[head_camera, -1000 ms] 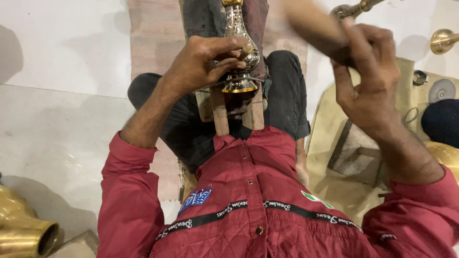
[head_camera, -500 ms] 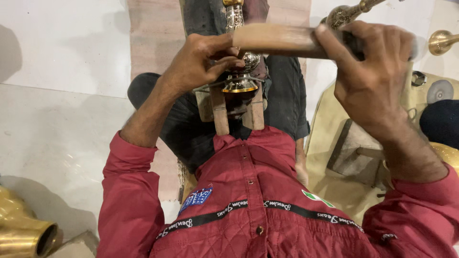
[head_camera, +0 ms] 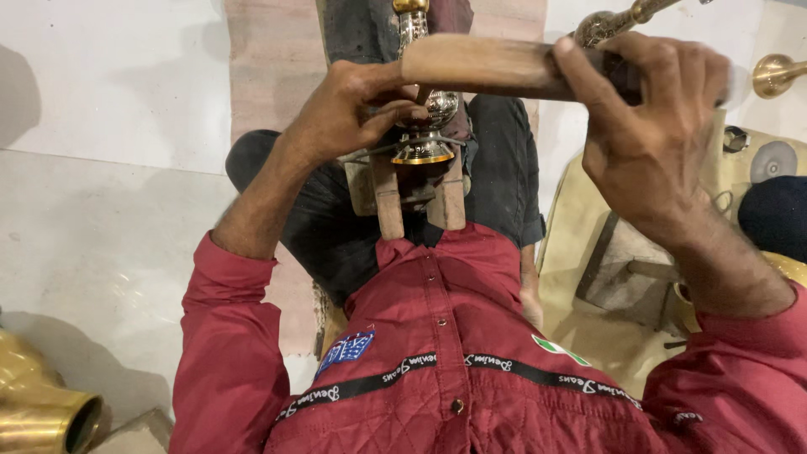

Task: The person sits on the floor with an ornate brass vase held in a wooden stand on their lap. They hold a small punch against the vase's surface with one hand and strike it with a wooden mallet in the other, working around the vase and repositioning it to shape and decorate the metal surface.

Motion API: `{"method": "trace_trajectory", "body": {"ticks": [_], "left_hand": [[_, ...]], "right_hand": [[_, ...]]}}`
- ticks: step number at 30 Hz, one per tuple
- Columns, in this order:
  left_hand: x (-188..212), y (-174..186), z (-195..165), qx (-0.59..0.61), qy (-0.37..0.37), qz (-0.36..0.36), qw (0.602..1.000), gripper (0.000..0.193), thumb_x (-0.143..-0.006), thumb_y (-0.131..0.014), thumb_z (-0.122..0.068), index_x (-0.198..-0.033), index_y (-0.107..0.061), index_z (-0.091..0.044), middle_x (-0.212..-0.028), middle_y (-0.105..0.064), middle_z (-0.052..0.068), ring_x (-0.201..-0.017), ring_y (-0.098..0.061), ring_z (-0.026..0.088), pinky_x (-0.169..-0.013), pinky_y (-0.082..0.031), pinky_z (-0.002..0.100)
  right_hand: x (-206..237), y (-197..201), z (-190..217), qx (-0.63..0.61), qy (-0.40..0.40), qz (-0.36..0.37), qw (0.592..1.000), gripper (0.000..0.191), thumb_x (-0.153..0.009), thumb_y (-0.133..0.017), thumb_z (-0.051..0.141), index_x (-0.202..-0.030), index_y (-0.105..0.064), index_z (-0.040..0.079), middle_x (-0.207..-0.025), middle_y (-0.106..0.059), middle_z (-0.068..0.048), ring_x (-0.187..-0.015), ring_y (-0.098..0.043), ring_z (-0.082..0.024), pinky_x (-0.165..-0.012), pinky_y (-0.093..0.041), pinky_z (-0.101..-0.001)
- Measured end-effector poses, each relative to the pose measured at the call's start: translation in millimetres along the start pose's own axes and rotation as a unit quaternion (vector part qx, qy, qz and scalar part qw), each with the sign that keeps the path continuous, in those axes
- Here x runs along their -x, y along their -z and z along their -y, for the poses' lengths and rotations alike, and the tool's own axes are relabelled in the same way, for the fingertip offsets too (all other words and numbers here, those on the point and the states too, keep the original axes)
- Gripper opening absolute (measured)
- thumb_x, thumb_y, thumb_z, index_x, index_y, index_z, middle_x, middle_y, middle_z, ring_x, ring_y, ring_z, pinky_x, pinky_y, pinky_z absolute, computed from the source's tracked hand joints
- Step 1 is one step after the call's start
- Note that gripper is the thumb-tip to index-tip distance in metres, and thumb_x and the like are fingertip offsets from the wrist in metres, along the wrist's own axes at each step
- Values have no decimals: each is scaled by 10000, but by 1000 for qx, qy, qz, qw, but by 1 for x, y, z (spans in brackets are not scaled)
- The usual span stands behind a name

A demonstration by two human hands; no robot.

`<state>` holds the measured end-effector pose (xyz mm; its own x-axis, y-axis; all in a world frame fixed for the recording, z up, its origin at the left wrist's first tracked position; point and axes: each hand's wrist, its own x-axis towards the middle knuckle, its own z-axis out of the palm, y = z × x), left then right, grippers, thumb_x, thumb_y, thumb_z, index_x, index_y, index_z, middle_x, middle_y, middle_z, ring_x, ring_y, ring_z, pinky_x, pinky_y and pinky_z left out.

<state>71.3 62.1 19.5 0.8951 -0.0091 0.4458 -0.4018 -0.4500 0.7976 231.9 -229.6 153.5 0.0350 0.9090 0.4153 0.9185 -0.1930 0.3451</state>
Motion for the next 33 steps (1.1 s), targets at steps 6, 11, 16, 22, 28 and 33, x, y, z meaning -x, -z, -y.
{"method": "trace_trajectory", "body": {"ticks": [6,11,16,22,28,33], "left_hand": [[3,-3,1,22,1,-20,1000,245,-1028,-721,36,-1262,-668,-12,-1079,-784,134,-1058,-794,229,-904,-627,331],[3,-4,-1,43,16,-19,999,305,-1027,-709,56,-1316,-662,-32,-1136,-769,135,-1091,-788,241,-924,-623,328],[2,-3,-1,32,0,-15,999,368,-1007,-690,62,-1364,-633,-4,-1177,-757,148,-1061,-779,231,-927,-610,332],[5,-2,2,62,18,-17,998,315,-1026,-689,60,-1328,-646,-19,-1152,-770,137,-1083,-784,226,-936,-618,332],[7,-5,2,35,23,-35,999,292,-1005,-713,27,-1293,-660,23,-1117,-766,145,-1047,-783,225,-914,-617,331],[8,-4,2,28,6,-32,999,247,-1021,-717,36,-1264,-674,26,-1152,-765,151,-1072,-785,235,-944,-615,344]], "right_hand": [[-12,16,5,16,3,58,998,726,-870,-782,-35,-1510,-559,224,-1252,-571,-80,-1085,-601,-263,-872,-521,-464],[-16,7,5,-129,-41,23,990,649,-963,-714,-43,-1531,-541,220,-1284,-533,-98,-1136,-553,-229,-927,-486,-430],[-5,6,3,-345,-164,67,922,639,-1031,-654,6,-1583,-480,278,-1341,-490,-41,-1143,-554,-162,-970,-483,-371],[4,-9,-5,-177,-56,56,981,604,-1056,-691,-62,-1591,-508,149,-1332,-525,-133,-1153,-501,-243,-977,-434,-393],[7,-8,-5,-173,-45,46,983,573,-1051,-694,-32,-1562,-512,153,-1318,-527,-125,-1155,-509,-249,-1007,-456,-396],[-10,2,-1,-12,-1,37,999,632,-911,-788,-36,-1473,-609,189,-1227,-568,-98,-1045,-560,-261,-838,-504,-465]]}}
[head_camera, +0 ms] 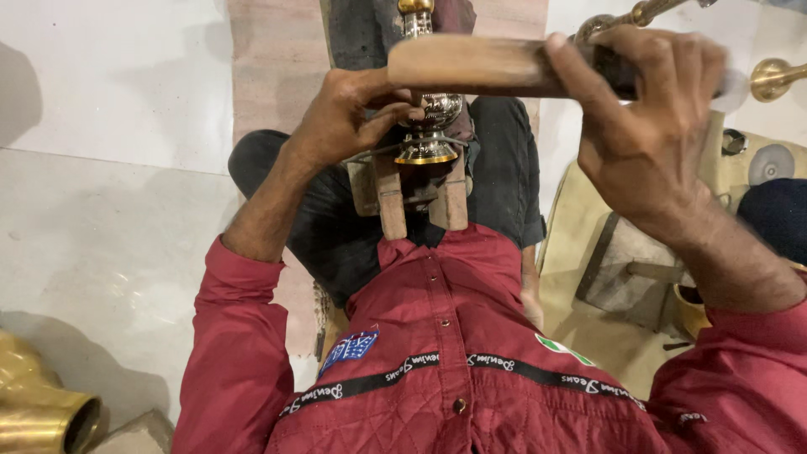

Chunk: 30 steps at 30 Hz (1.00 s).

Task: The person sits on the floor with an ornate brass vase held in a wooden stand on their lap. They hold a small punch against the vase's surface with one hand and strike it with a wooden mallet in the other, working around the vase and repositioning it to shape and decorate the metal surface.

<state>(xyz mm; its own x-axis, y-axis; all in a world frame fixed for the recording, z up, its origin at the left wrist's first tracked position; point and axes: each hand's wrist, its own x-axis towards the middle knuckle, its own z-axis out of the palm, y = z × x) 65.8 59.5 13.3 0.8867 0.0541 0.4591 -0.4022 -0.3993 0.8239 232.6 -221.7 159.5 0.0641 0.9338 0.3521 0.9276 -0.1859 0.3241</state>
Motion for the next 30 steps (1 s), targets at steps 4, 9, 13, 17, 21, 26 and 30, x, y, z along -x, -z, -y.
{"method": "trace_trajectory", "body": {"ticks": [4,9,13,17,21,26,30], "left_hand": [[1,1,3,14,2,4,1000,272,-1019,-705,48,-1288,-664,48,-1159,-758,161,-1077,-777,234,-936,-615,345],[3,-1,9,-6,2,-10,1000,262,-1006,-731,22,-1262,-674,41,-1145,-761,158,-1080,-773,237,-926,-614,338],[6,-3,9,-2,17,-14,1000,189,-1015,-746,23,-1199,-703,12,-1095,-781,129,-1046,-793,220,-919,-624,328],[7,-3,6,26,23,-33,999,294,-990,-741,29,-1275,-671,37,-1093,-767,138,-1044,-781,227,-928,-617,332],[4,-2,8,18,7,-15,1000,307,-1015,-726,28,-1311,-646,22,-1100,-773,131,-1045,-786,221,-947,-647,328],[6,-2,13,14,6,-7,1000,272,-1037,-707,39,-1302,-666,-8,-1153,-772,148,-1089,-787,238,-955,-618,347],[10,-3,14,8,1,-24,1000,262,-1017,-717,23,-1275,-673,14,-1170,-756,163,-1066,-778,241,-935,-616,350]], "right_hand": [[-8,13,5,-266,-65,9,962,654,-1002,-696,-45,-1569,-468,189,-1344,-491,-134,-1206,-541,-254,-940,-498,-429],[-13,14,5,-263,-68,16,962,671,-978,-645,-43,-1569,-496,238,-1385,-496,-123,-1220,-524,-254,-984,-477,-437],[-8,10,2,-70,11,22,997,626,-958,-706,-45,-1515,-566,203,-1305,-533,-113,-1159,-523,-268,-973,-454,-443],[-2,2,2,-45,9,12,999,587,-974,-706,-7,-1501,-566,211,-1274,-530,-93,-1133,-531,-240,-945,-468,-407],[1,1,1,-114,-32,11,993,600,-1032,-694,-66,-1564,-546,168,-1329,-532,-116,-1119,-518,-250,-947,-465,-387],[-11,7,0,-68,18,-2,997,606,-949,-719,-26,-1497,-553,172,-1257,-538,-106,-1091,-531,-252,-914,-477,-427],[-21,15,4,-290,-57,19,955,628,-1006,-628,-33,-1567,-482,209,-1364,-493,-110,-1197,-547,-236,-973,-527,-404]]}}
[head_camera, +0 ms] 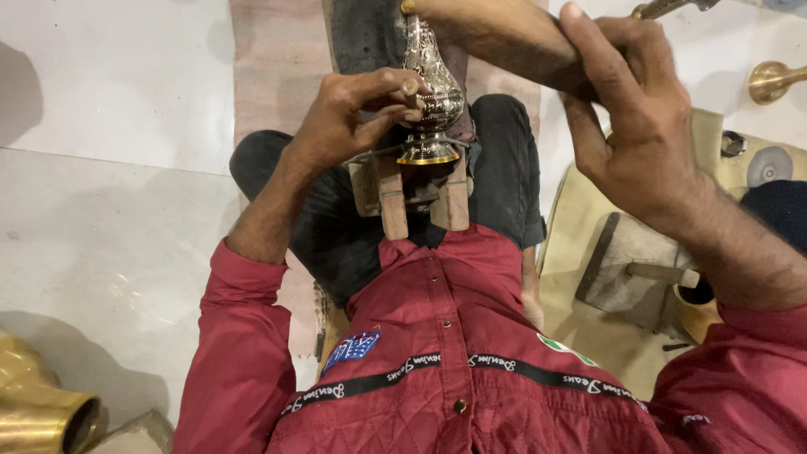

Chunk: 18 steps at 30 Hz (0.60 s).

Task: The person sits on the floor with an ornate brass vase held in a wooden stand on their lap. They hold a small punch against the vase's surface with one hand and strike it with a wooden mallet in the other, working around the vase and repositioning it to shape and decorate the metal surface.

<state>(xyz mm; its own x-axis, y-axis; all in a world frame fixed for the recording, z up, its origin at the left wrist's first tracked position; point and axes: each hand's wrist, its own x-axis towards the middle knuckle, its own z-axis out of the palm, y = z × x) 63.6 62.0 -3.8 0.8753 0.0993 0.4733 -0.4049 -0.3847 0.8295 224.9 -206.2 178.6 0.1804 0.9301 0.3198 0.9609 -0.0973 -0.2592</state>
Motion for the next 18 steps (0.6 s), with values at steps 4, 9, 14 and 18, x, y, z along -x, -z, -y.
{"method": "trace_trajectory", "body": {"ticks": [4,9,14,18], "left_hand": [[0,-2,0,-10,13,-3,1000,217,-999,-746,7,-1212,-703,2,-1105,-777,132,-1051,-788,232,-936,-618,351],[2,-1,-4,-6,8,-2,1000,182,-1012,-742,17,-1191,-709,9,-1106,-772,137,-1050,-789,232,-946,-653,344],[1,3,-7,4,7,6,1000,257,-1011,-706,31,-1265,-664,38,-1165,-757,141,-1100,-773,234,-966,-610,348],[0,3,-6,-2,-5,6,1000,234,-1019,-729,42,-1248,-691,18,-1151,-770,134,-1067,-786,237,-962,-646,340]], "right_hand": [[-3,2,3,191,75,16,979,671,-924,-731,-66,-1520,-544,178,-1262,-555,-122,-1140,-544,-289,-931,-478,-475],[-1,0,-1,299,112,1,948,661,-900,-790,-50,-1486,-621,204,-1224,-566,-103,-1073,-560,-277,-858,-455,-473],[3,2,-2,186,70,16,980,592,-961,-687,1,-1490,-559,233,-1266,-540,-81,-1102,-538,-234,-921,-458,-410],[4,-1,-5,202,81,15,976,555,-1064,-696,-52,-1558,-575,170,-1285,-532,-91,-1093,-532,-244,-944,-447,-405]]}}
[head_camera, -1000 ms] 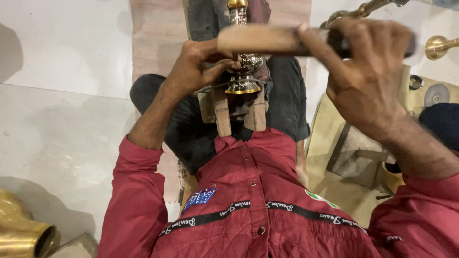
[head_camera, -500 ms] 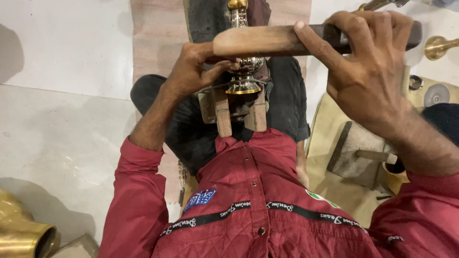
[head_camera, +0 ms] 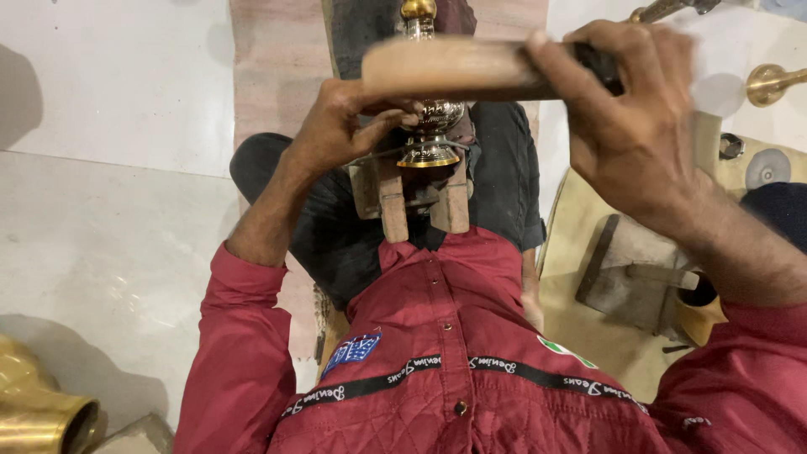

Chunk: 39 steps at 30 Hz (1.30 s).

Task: The person sits on the floor with an ornate brass vase held in a wooden stand on their lap. They hold a small punch against the vase's surface with one hand and strike it with a wooden mallet in the other, working around the vase and repositioning it to shape and decorate the metal surface.

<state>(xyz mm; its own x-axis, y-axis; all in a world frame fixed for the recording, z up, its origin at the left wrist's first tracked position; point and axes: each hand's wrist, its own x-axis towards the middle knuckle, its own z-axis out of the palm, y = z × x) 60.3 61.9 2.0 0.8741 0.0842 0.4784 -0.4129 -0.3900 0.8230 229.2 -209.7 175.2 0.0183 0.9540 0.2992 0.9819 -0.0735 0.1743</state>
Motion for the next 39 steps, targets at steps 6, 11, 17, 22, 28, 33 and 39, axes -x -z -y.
{"method": "trace_trajectory", "body": {"ticks": [6,11,17,22,28,33,39], "left_hand": [[0,-3,2,12,15,-16,1000,247,-1004,-742,31,-1243,-676,33,-1113,-769,139,-1051,-786,234,-942,-633,329],[0,-2,1,3,22,-10,1000,184,-1017,-742,34,-1195,-695,36,-1106,-776,131,-1049,-793,230,-940,-664,322],[3,1,1,45,16,2,999,276,-1021,-689,51,-1295,-658,50,-1183,-749,131,-1102,-770,237,-985,-648,316],[2,-1,4,16,-10,-11,1000,214,-1022,-722,46,-1232,-690,19,-1186,-756,131,-1085,-775,216,-958,-628,322],[4,-2,5,40,15,-25,999,192,-1010,-715,24,-1199,-684,36,-1147,-763,150,-1089,-770,226,-953,-628,339],[6,-2,8,12,35,-15,999,217,-1013,-716,34,-1229,-704,16,-1103,-781,137,-1048,-791,220,-957,-651,341],[8,-4,14,16,-4,-16,1000,219,-1016,-702,57,-1232,-698,22,-1141,-765,153,-1065,-779,245,-955,-626,346]], "right_hand": [[0,-2,-2,92,29,-15,995,583,-907,-746,-13,-1443,-647,193,-1202,-554,-94,-1074,-556,-273,-864,-458,-445],[-1,-4,-1,52,13,-21,998,569,-1040,-698,-32,-1546,-584,202,-1260,-513,-87,-1151,-530,-258,-967,-414,-427],[-4,-9,-4,-22,8,-21,999,492,-1081,-666,19,-1515,-573,231,-1242,-544,-80,-1098,-522,-217,-1015,-405,-430],[-3,-12,-2,-24,7,-19,999,522,-1072,-665,-36,-1554,-639,161,-1264,-567,-84,-1051,-522,-238,-952,-385,-441],[-8,-8,4,26,16,-53,998,518,-1024,-686,0,-1503,-607,180,-1255,-533,-77,-1117,-523,-229,-960,-400,-421],[-17,7,12,154,45,-33,986,565,-919,-765,60,-1454,-696,228,-1201,-555,-59,-1043,-548,-241,-857,-426,-431],[-22,2,10,174,67,-38,982,500,-1031,-742,92,-1498,-672,257,-1233,-554,-49,-1091,-545,-211,-947,-427,-409]]}}
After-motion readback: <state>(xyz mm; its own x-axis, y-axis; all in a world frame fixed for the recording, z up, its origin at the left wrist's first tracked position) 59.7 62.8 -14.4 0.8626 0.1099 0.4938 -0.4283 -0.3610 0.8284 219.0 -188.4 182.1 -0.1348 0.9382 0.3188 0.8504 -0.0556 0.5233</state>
